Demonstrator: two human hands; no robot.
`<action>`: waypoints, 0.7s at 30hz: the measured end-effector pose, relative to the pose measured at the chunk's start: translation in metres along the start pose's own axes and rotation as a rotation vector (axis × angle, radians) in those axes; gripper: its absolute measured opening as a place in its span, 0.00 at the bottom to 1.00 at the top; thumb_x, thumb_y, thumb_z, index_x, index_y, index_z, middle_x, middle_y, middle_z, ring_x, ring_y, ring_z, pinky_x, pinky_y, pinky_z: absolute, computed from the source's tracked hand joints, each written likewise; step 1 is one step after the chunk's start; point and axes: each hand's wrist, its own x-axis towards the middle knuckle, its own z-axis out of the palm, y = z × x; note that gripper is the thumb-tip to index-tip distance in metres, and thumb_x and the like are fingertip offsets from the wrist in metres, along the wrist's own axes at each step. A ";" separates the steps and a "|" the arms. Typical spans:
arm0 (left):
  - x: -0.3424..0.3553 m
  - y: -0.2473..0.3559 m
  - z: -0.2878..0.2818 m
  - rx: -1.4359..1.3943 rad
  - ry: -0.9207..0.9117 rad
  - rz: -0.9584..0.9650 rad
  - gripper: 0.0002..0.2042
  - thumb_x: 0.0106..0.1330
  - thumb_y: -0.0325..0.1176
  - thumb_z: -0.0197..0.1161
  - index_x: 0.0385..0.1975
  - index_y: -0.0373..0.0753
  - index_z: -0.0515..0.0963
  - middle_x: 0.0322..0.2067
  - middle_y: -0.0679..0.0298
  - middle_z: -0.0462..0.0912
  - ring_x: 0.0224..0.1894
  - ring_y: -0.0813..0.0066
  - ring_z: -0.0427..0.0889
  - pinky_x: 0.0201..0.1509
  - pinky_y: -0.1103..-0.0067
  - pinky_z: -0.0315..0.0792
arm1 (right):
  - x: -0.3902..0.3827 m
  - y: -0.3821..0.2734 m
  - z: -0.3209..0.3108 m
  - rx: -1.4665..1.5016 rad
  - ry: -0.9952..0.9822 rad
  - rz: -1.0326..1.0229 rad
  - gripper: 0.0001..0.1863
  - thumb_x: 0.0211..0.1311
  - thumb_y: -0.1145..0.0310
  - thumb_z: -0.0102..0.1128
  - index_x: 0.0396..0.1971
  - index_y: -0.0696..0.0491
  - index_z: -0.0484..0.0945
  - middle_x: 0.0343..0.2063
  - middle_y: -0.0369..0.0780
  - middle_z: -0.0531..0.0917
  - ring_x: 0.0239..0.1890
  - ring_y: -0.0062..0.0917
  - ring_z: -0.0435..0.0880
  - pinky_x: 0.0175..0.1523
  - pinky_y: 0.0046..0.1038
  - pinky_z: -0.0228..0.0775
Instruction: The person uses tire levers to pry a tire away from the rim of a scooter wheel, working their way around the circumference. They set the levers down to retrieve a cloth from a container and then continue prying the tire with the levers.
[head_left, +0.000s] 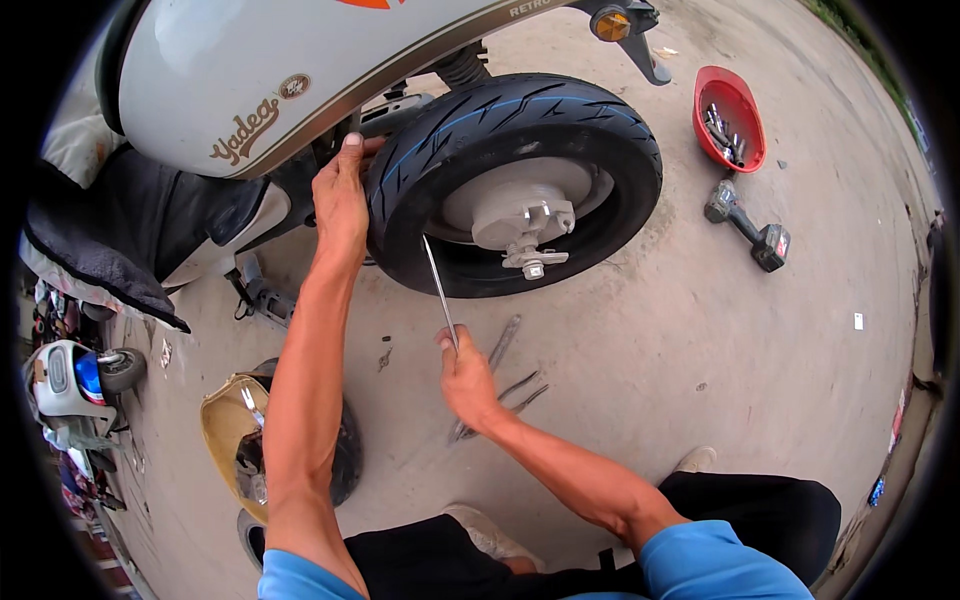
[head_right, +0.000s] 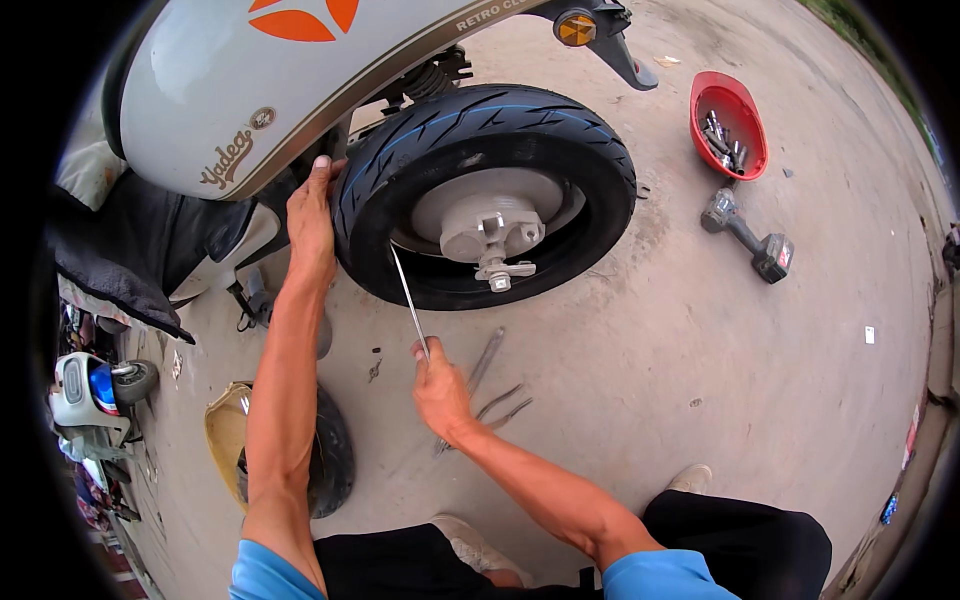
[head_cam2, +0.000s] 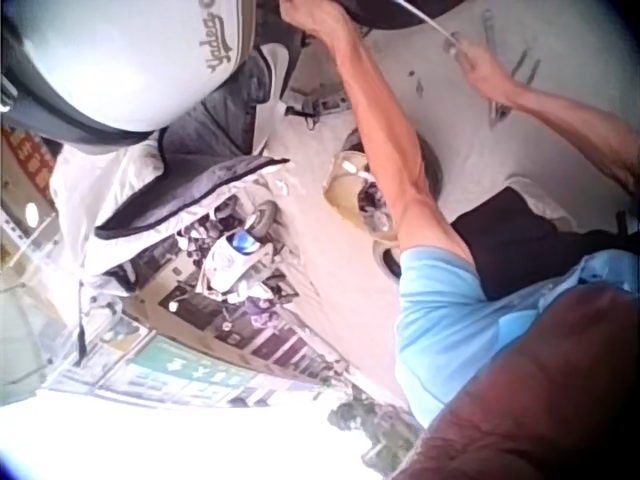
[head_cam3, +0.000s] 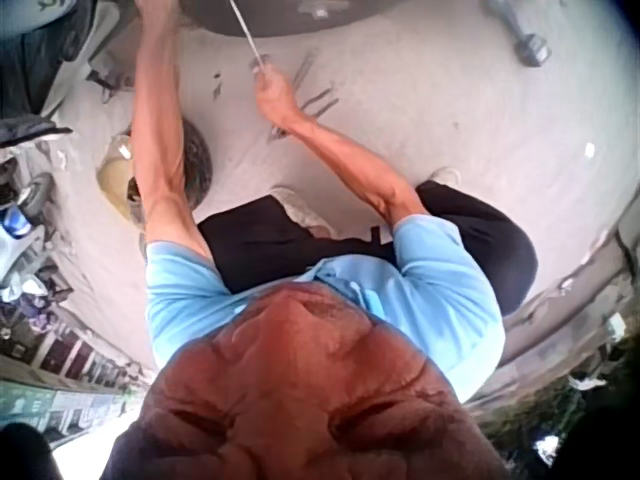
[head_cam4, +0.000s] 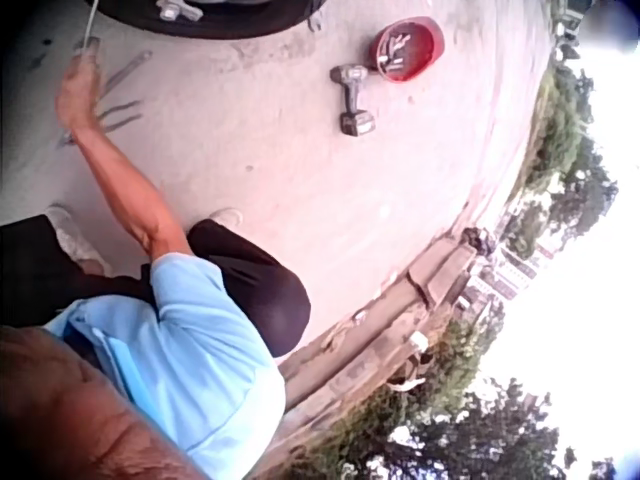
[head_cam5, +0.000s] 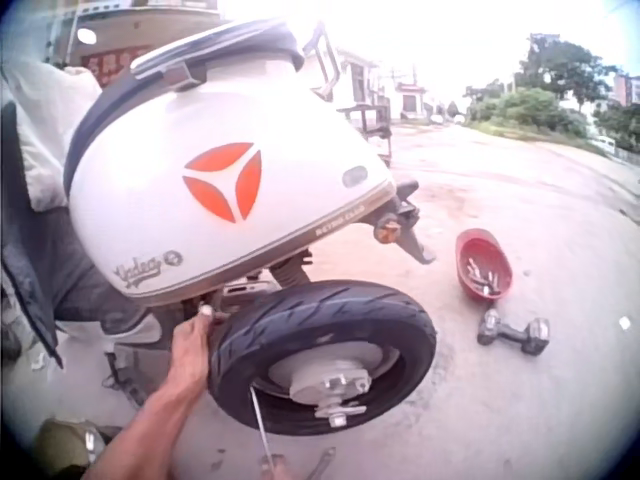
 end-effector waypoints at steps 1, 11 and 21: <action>-0.001 0.006 0.003 -0.017 -0.025 -0.066 0.35 0.76 0.59 0.49 0.56 0.24 0.77 0.49 0.51 0.84 0.49 0.68 0.82 0.59 0.76 0.71 | -0.002 -0.004 0.000 0.048 -0.009 0.013 0.09 0.77 0.64 0.43 0.46 0.53 0.70 0.20 0.53 0.76 0.26 0.53 0.77 0.35 0.48 0.65; -0.002 0.016 0.001 0.051 -0.250 -0.122 0.46 0.71 0.69 0.48 0.69 0.27 0.64 0.64 0.52 0.73 0.64 0.66 0.73 0.71 0.76 0.61 | -0.022 -0.080 -0.052 0.341 -0.219 0.159 0.17 0.80 0.56 0.45 0.48 0.57 0.72 0.21 0.31 0.66 0.18 0.15 0.62 0.22 0.23 0.57; 0.005 -0.064 -0.019 -0.469 -0.203 -0.240 0.29 0.76 0.57 0.48 0.61 0.38 0.74 0.53 0.59 0.83 0.53 0.69 0.82 0.60 0.75 0.75 | -0.024 -0.088 0.004 0.894 -0.120 0.401 0.20 0.80 0.51 0.45 0.43 0.56 0.70 0.20 0.27 0.62 0.17 0.11 0.56 0.20 0.19 0.48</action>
